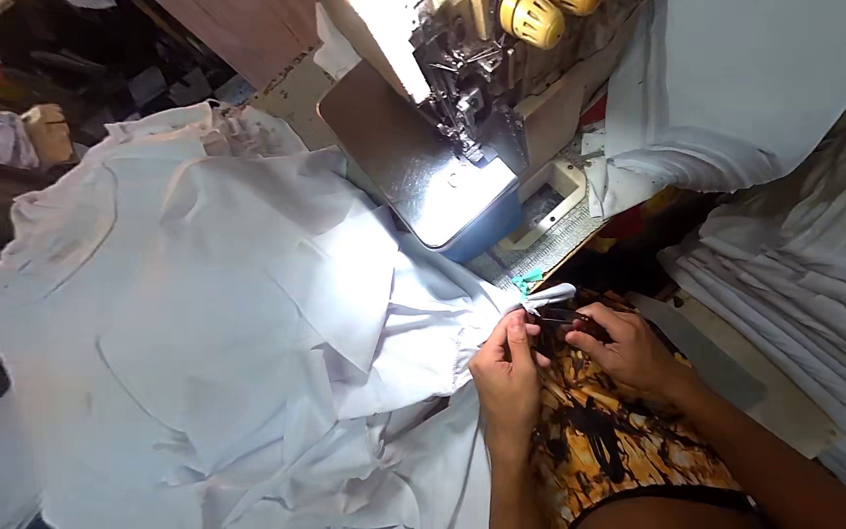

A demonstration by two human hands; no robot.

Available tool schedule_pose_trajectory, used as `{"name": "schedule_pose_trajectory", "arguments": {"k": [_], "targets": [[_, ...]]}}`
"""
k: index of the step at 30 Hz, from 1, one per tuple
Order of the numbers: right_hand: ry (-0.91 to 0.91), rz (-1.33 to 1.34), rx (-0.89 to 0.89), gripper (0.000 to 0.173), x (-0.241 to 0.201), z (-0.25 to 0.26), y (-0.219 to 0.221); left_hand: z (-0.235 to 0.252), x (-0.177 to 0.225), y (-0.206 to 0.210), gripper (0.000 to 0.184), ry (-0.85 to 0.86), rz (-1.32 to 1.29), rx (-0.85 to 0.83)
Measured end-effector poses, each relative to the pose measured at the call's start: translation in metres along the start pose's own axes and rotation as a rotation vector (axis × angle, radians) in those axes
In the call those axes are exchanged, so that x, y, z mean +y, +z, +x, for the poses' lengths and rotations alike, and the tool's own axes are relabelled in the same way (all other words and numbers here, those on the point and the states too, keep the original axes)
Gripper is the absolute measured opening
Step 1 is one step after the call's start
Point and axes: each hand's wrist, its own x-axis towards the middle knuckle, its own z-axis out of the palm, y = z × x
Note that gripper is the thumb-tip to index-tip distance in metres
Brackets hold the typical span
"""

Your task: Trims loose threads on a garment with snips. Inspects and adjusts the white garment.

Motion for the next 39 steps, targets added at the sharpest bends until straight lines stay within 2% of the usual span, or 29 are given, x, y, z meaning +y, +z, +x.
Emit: {"name": "schedule_pose_trajectory", "arguments": {"k": [3, 5, 8, 12, 15, 17, 22, 27, 33, 39], "targets": [[0.12, 0.261, -0.093, 0.048, 0.0, -0.005, -0.018, 0.005, 0.006, 0.007, 0.024, -0.005, 0.029, 0.05], [0.108, 0.328, -0.17, 0.051, 0.002, -0.004, -0.024, 0.009, 0.004, 0.013, 0.019, 0.019, 0.077, 0.086], [0.077, 0.386, -0.276, 0.045, 0.001, 0.005, -0.029, 0.012, -0.004, 0.02, 0.014, 0.076, 0.136, 0.131], [0.201, 0.55, -0.391, 0.054, 0.004, 0.015, -0.029, 0.008, 0.0, 0.016, 0.012, -0.003, -0.023, 0.082], [0.328, 0.634, -0.483, 0.046, 0.006, 0.02, -0.027, 0.005, 0.004, 0.009, 0.013, -0.044, -0.05, 0.056], [0.34, 0.611, -0.485, 0.041, 0.005, 0.022, -0.02, 0.004, 0.004, 0.006, 0.013, -0.042, -0.024, 0.038], [0.33, 0.734, -0.523, 0.042, -0.004, 0.026, -0.005, 0.005, 0.006, 0.003, 0.014, -0.049, 0.019, 0.03], [0.415, 0.841, -0.464, 0.035, -0.006, 0.021, 0.0, 0.005, 0.008, 0.0, 0.012, -0.057, 0.023, 0.023], [0.359, 0.887, -0.433, 0.034, -0.015, 0.021, 0.007, 0.008, 0.005, -0.003, 0.012, -0.027, 0.051, -0.016], [0.422, 0.989, -0.365, 0.033, -0.025, 0.028, 0.019, 0.01, 0.005, -0.006, 0.013, -0.012, 0.042, -0.05]]}}
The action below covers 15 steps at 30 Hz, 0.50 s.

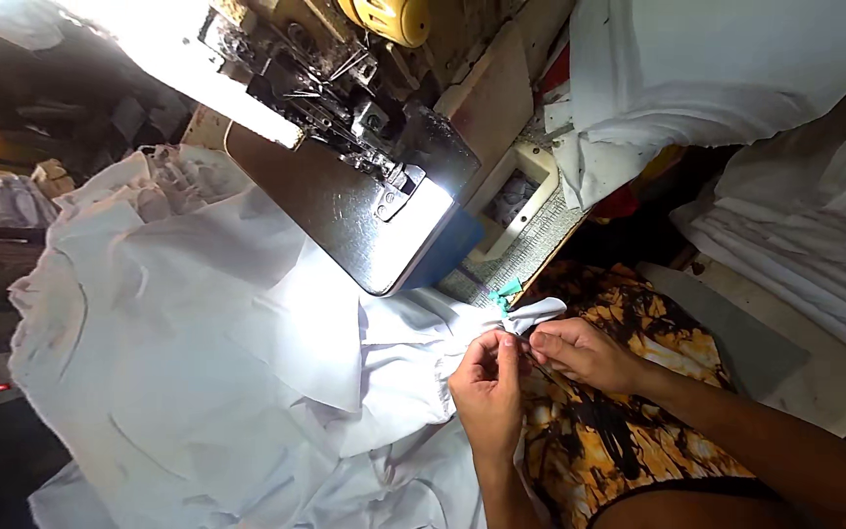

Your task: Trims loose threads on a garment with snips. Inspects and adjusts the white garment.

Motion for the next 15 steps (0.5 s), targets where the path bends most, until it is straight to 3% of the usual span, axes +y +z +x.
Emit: {"name": "schedule_pose_trajectory", "arguments": {"k": [15], "targets": [[0.026, 0.027, -0.057, 0.034, 0.004, -0.005, -0.012, 0.002, -0.004, -0.004, 0.013, 0.006, -0.023, -0.05]]}}
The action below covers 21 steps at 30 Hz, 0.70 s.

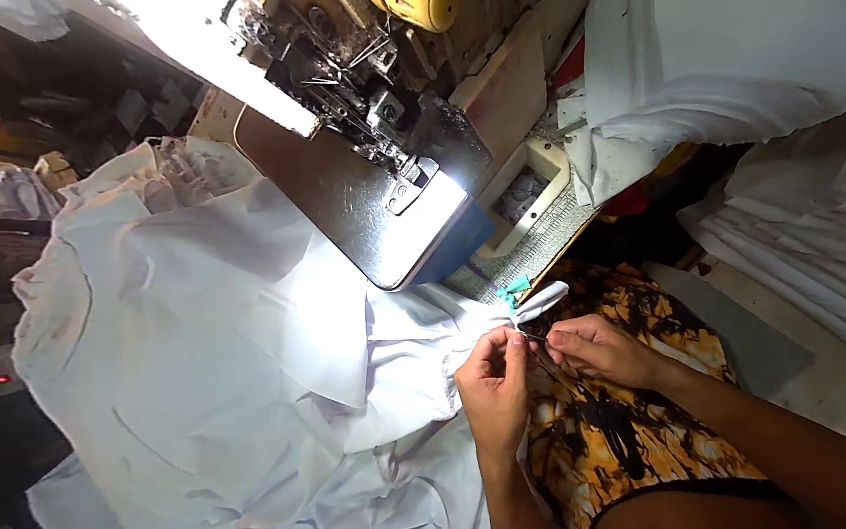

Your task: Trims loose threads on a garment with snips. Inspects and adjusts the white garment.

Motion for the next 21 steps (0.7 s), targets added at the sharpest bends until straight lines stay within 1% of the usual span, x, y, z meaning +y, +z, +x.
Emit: {"name": "schedule_pose_trajectory", "arguments": {"k": [6, 10, 12, 15, 16, 18, 20, 21], "targets": [[-0.036, 0.005, 0.038, 0.036, -0.003, 0.009, 0.006, 0.001, 0.0, 0.0, 0.013, 0.006, 0.01, -0.004], [-0.117, 0.075, -0.06, 0.037, -0.001, 0.001, -0.002, -0.001, -0.002, -0.001, 0.013, 0.025, 0.006, -0.022], [-0.138, 0.1, -0.076, 0.038, -0.001, -0.006, -0.009, -0.003, -0.005, -0.002, 0.012, 0.059, -0.001, -0.065], [-0.167, 0.059, 0.037, 0.038, -0.002, -0.014, -0.021, -0.007, -0.009, 0.001, 0.007, 0.129, 0.019, -0.172], [-0.181, 0.046, 0.093, 0.038, -0.002, -0.016, -0.024, -0.009, -0.011, 0.004, 0.008, 0.139, 0.028, -0.187], [-0.203, 0.054, 0.247, 0.035, -0.003, -0.016, -0.027, -0.011, -0.014, 0.01, 0.019, 0.152, 0.05, -0.191], [-0.22, 0.06, 0.418, 0.027, -0.004, -0.01, -0.028, -0.011, -0.019, 0.015, 0.033, 0.139, 0.09, -0.188], [-0.214, 0.016, 0.491, 0.026, -0.005, -0.006, -0.028, -0.011, -0.02, 0.016, 0.035, 0.125, 0.096, -0.186]]}}
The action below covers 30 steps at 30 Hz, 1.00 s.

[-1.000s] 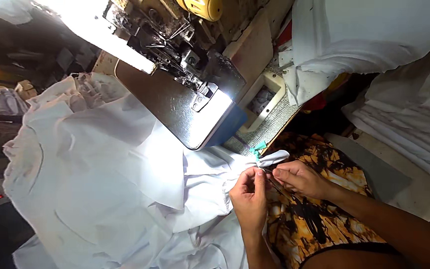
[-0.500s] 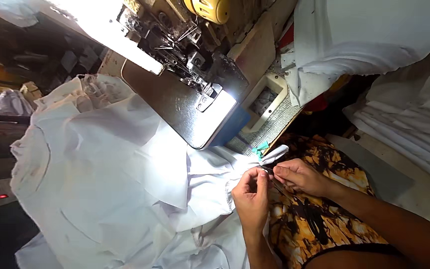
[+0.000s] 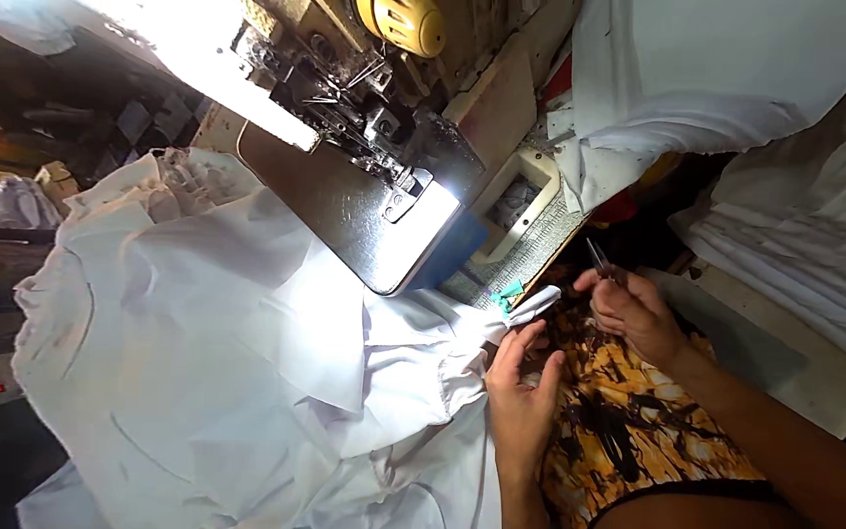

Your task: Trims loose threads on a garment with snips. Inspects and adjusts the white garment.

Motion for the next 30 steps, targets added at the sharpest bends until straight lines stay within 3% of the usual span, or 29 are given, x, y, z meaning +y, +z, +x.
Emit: {"name": "schedule_pose_trajectory", "arguments": {"k": [3, 6, 9, 12, 14, 16, 19, 21, 24, 30], "targets": [[-0.004, -0.185, 0.029, 0.04, -0.002, 0.007, 0.007, -0.002, -0.004, 0.003, 0.031, -0.042, -0.003, 0.021], [0.049, -0.214, -0.079, 0.018, -0.006, 0.003, 0.016, -0.006, -0.007, 0.005, 0.035, -0.161, -0.005, 0.108], [0.162, 0.029, -0.201, 0.005, -0.015, -0.007, 0.019, -0.005, -0.01, 0.003, 0.067, -0.305, -0.068, 0.113], [0.386, 0.304, -0.208, 0.006, -0.029, -0.015, 0.023, -0.001, -0.016, 0.005, 0.088, -0.327, -0.464, 0.147], [0.483, 0.376, -0.159, 0.01, -0.033, -0.014, 0.024, 0.003, -0.018, 0.009, 0.078, -0.382, -0.869, 0.209], [0.459, 0.322, -0.123, 0.009, -0.031, -0.012, 0.024, 0.01, -0.015, 0.015, 0.053, -0.441, -1.093, 0.249], [0.31, 0.148, -0.089, 0.004, -0.021, -0.012, 0.023, 0.012, -0.011, 0.02, 0.028, -0.449, -1.082, 0.23], [0.282, 0.119, -0.071, 0.01, -0.02, -0.012, 0.023, 0.012, -0.009, 0.021, 0.015, -0.402, -1.031, 0.207], [0.287, 0.124, -0.082, 0.009, -0.021, -0.012, 0.021, 0.009, -0.012, 0.021, 0.01, -0.324, -0.953, 0.228], [0.24, 0.047, -0.131, 0.011, -0.017, -0.008, 0.03, 0.006, -0.009, 0.018, 0.027, -0.309, -0.933, 0.213]]}}
